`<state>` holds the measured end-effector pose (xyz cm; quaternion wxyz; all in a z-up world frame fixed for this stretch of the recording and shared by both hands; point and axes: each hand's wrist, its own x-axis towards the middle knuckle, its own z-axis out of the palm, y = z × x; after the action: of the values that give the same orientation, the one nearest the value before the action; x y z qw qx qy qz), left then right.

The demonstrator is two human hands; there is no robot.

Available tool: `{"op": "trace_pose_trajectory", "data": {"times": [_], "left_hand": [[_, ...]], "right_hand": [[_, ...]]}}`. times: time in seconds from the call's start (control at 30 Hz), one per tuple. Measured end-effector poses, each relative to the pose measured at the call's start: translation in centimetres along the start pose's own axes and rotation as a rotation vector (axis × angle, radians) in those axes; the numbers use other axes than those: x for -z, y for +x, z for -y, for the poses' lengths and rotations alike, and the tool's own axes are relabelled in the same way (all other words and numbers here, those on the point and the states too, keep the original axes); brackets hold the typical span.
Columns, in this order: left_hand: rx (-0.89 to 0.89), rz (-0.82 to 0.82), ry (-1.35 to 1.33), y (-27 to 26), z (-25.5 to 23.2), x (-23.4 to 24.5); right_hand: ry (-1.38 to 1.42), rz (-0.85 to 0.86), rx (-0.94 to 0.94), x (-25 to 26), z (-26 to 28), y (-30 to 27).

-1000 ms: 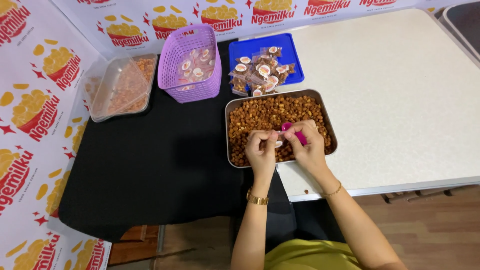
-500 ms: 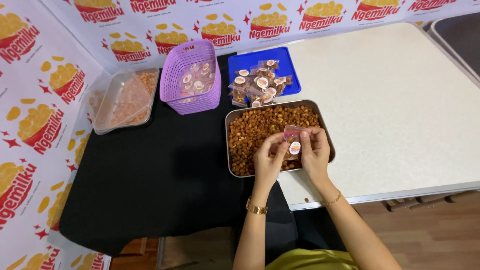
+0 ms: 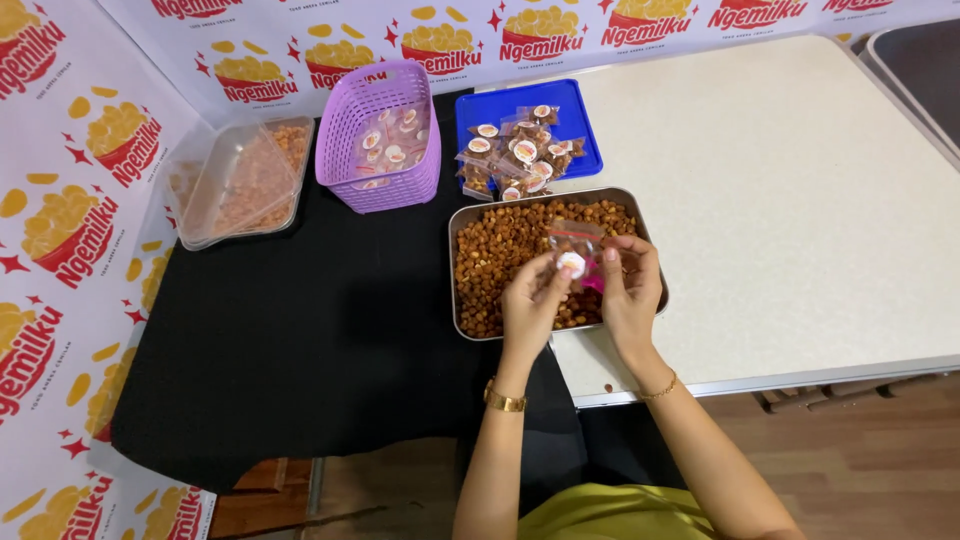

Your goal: A person is manually packaging roasted peanuts into small plastic bags using a spoon at a steady pace.

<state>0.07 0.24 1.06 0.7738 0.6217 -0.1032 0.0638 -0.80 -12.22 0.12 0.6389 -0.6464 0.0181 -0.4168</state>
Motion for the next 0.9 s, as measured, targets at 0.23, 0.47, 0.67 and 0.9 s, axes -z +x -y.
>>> {"op": "trace_pose_trajectory", "data": {"times": [0.23,0.47,0.67,0.9], "left_hand": [[0.02,-0.054,-0.055,5.7,-1.4,1.1],[-0.012,-0.103,0.258,18.3,1.5,6.6],[-0.026,-0.144,0.925,25.1,8.7,9.5],[0.001,-0.158,1.134,19.4,2.3,5.8]], "right_hand": [[0.053,-0.009,0.054,3.2,1.3,-0.4],[-0.011,-0.105,0.143,8.5,-0.3,0.2],[-0.006,-0.163,0.018,10.7,-3.1,0.1],[-0.038,-0.129,-0.027,10.9,-3.0,-0.3]]}}
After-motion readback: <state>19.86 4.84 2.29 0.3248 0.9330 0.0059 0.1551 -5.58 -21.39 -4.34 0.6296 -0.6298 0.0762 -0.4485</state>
